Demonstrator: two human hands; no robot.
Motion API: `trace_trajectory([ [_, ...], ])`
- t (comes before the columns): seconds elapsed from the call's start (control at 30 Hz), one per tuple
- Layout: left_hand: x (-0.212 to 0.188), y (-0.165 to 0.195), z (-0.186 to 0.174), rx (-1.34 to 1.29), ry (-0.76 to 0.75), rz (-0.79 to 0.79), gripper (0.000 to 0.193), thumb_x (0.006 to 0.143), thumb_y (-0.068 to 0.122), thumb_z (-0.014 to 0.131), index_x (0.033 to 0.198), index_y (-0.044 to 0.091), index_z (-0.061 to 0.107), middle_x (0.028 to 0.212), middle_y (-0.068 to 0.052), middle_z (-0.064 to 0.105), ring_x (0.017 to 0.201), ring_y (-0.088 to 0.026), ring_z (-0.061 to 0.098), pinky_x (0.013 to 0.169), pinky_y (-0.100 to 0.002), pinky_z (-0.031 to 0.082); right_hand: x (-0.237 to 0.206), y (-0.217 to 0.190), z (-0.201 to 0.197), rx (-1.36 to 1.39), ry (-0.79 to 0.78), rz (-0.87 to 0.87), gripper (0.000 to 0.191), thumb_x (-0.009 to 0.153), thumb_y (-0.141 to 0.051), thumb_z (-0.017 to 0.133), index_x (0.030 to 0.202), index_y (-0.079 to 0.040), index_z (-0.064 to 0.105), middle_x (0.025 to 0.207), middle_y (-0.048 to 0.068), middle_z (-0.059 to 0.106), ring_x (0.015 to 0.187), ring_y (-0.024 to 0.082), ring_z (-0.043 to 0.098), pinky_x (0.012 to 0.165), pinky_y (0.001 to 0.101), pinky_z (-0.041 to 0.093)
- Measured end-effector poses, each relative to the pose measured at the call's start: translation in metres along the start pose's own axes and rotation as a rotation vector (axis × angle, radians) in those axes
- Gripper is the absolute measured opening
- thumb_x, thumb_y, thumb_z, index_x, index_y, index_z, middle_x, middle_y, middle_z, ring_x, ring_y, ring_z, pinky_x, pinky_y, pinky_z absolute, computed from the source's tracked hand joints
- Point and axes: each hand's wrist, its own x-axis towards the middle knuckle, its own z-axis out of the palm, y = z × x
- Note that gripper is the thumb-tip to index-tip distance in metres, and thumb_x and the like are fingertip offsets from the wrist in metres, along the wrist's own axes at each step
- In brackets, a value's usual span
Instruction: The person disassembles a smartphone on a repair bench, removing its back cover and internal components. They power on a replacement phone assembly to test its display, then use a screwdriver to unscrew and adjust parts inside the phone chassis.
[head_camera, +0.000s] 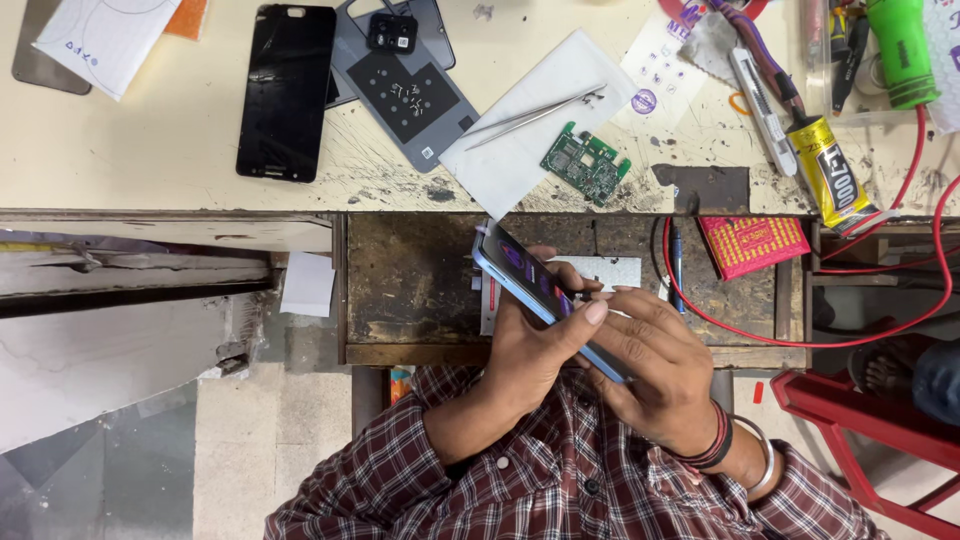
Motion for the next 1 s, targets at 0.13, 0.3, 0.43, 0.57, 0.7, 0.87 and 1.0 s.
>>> trace_trajectory([
  [0.13, -0.001, 0.002, -0.001, 0.049, -0.002, 0.013, 0.07, 0.095, 0.009, 0.073, 0.148, 0.007, 0.028, 0.116, -0.004, 0.054, 0.117, -0.018, 0.061, 0.104, -0.038, 0.056, -0.003, 0.002, 0.002, -0.031, -0.023, -0.059, 0.044, 0.073, -0.013, 0.082, 0.115, -0.004, 0.072, 0.113, 0.013, 0.072, 0.117, 0.036, 0.069, 0.107, 0.0544, 0.051],
  [0.3, -0.001, 0.006, -0.003, -0.068, 0.034, 0.025, 0.061, 0.098, 0.002, 0.064, 0.15, 0.002, 0.031, 0.112, -0.007, 0.054, 0.114, -0.019, 0.058, 0.105, -0.036, 0.051, 0.005, -0.001, -0.006, -0.102, -0.173, -0.157, 0.052, 0.074, -0.028, 0.083, 0.12, -0.008, 0.071, 0.12, 0.013, 0.071, 0.124, 0.038, 0.063, 0.11, 0.0603, 0.044],
  [0.43, 0.001, 0.016, -0.011, -0.274, -0.047, -0.005, 0.058, 0.096, 0.01, 0.059, 0.147, -0.001, 0.035, 0.11, -0.011, 0.055, 0.105, -0.024, 0.06, 0.097, -0.041, 0.052, 0.006, -0.003, -0.054, -0.037, -0.147, -0.283, 0.064, 0.082, -0.057, 0.072, 0.13, -0.015, 0.065, 0.129, 0.009, 0.066, 0.13, 0.035, 0.058, 0.117, 0.062, 0.04],
  [0.57, -0.006, 0.028, -0.021, -0.394, -0.15, -0.123, 0.066, 0.094, 0.018, 0.06, 0.151, -0.002, 0.034, 0.112, -0.013, 0.054, 0.105, -0.024, 0.06, 0.097, -0.045, 0.054, -0.002, -0.005, -0.105, -0.157, 0.505, -0.263, 0.061, 0.084, -0.054, 0.072, 0.13, -0.014, 0.065, 0.128, 0.01, 0.067, 0.128, 0.035, 0.059, 0.116, 0.0602, 0.04],
  [0.7, -0.011, 0.028, -0.023, -0.431, -0.207, -0.211, 0.07, 0.093, 0.024, 0.06, 0.15, -0.005, 0.032, 0.116, -0.02, 0.057, 0.103, -0.028, 0.062, 0.093, -0.046, 0.056, 0.011, 0.009, -0.117, -0.312, 0.492, 0.119, 0.058, 0.085, -0.051, 0.072, 0.129, -0.013, 0.065, 0.127, 0.01, 0.067, 0.127, 0.034, 0.059, 0.115, 0.0585, 0.041],
  [0.87, -0.015, 0.027, -0.025, -0.395, -0.293, -0.2, 0.075, 0.095, 0.026, 0.061, 0.154, -0.009, 0.03, 0.116, -0.024, 0.058, 0.101, -0.029, 0.064, 0.09, -0.046, 0.057, 0.035, 0.028, -0.134, -0.314, 0.413, 0.148, 0.055, 0.087, -0.048, 0.072, 0.128, -0.012, 0.066, 0.126, 0.01, 0.067, 0.125, 0.033, 0.06, 0.113, 0.0564, 0.042],
  [1.0, -0.018, 0.031, -0.027, -0.37, -0.284, -0.214, 0.079, 0.097, 0.028, 0.063, 0.157, -0.009, 0.028, 0.117, -0.024, 0.057, 0.1, -0.026, 0.063, 0.09, -0.045, 0.058, 0.039, 0.03, -0.132, -0.304, 0.414, 0.171, 0.052, 0.088, -0.045, 0.072, 0.128, -0.011, 0.066, 0.125, 0.011, 0.068, 0.124, 0.033, 0.061, 0.112, 0.0547, 0.043],
])
